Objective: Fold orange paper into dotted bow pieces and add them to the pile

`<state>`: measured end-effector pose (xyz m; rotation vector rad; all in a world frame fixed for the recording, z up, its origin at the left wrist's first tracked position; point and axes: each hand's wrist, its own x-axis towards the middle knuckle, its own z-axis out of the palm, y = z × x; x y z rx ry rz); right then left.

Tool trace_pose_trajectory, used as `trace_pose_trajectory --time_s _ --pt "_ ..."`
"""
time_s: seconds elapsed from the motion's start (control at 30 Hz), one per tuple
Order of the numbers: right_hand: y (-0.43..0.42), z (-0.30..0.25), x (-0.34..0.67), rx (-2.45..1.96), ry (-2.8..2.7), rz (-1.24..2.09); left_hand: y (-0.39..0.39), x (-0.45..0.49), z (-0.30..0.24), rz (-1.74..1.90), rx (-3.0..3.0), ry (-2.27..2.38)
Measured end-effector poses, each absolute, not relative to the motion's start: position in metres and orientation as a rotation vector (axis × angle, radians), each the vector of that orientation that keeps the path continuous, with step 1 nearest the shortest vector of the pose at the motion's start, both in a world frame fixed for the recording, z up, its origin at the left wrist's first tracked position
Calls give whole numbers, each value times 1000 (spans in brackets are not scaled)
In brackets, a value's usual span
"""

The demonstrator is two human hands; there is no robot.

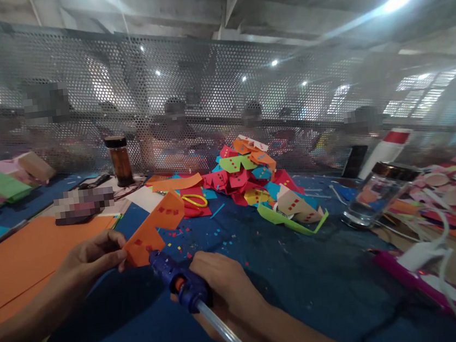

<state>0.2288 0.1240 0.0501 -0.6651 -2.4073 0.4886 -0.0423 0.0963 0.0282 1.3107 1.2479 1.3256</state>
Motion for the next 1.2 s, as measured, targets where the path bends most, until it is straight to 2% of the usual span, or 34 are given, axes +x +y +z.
trace_pose_trajectory --time_s 1.2 --pt "121 50 226 -679 -2362 493 97 -38 27 1310 1309 1119"
